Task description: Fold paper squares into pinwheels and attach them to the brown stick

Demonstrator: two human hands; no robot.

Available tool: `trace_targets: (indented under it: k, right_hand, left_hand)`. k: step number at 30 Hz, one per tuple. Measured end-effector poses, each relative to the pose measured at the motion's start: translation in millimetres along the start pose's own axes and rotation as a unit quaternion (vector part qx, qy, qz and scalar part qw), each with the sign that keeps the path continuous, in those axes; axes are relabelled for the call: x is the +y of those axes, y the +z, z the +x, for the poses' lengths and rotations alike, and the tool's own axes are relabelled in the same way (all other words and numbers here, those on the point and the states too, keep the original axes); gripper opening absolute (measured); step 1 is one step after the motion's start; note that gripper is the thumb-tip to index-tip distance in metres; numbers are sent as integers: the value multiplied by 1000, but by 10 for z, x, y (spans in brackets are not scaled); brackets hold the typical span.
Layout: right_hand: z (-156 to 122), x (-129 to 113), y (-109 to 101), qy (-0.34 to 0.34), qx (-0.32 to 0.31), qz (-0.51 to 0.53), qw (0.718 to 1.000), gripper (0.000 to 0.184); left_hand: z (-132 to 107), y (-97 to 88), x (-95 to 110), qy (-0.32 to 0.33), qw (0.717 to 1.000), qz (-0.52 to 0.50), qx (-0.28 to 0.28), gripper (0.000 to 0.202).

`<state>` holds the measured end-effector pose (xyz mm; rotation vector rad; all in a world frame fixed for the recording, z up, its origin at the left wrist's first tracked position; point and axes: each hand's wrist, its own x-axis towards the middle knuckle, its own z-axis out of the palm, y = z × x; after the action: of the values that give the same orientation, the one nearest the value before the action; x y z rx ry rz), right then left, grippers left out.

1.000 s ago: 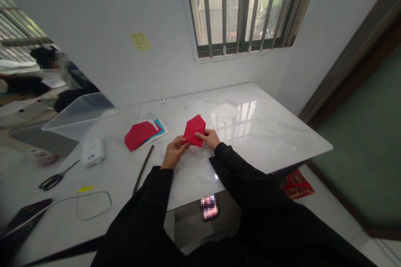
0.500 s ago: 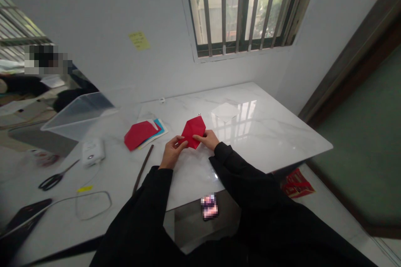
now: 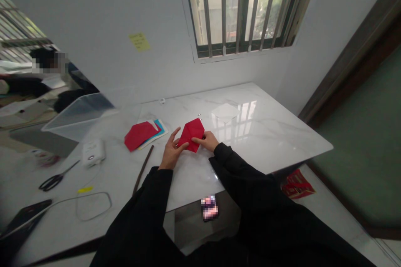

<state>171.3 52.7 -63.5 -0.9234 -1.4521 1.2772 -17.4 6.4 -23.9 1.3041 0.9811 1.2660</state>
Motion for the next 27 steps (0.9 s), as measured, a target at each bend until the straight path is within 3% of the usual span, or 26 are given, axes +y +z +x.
trace_targets:
  k: [11, 17, 23, 27]
  right_hand:
    - [-33, -41, 8, -4, -33, -61, 998, 45]
    - [-44, -73, 10, -7, -42, -94, 995, 46]
    - [-88, -164, 52, -31, -81, -129, 988, 45]
    - [-120, -237, 75, -26, -110, -131, 985, 44]
  left_hand:
    - [5, -10, -37, -50, 999, 12, 0, 91]
    - [10, -23, -41, -31, 999, 19, -16, 67]
    - [32, -61, -76, -49, 995, 55, 71, 56]
    - [55, -85, -131, -34, 992, 14, 119, 57]
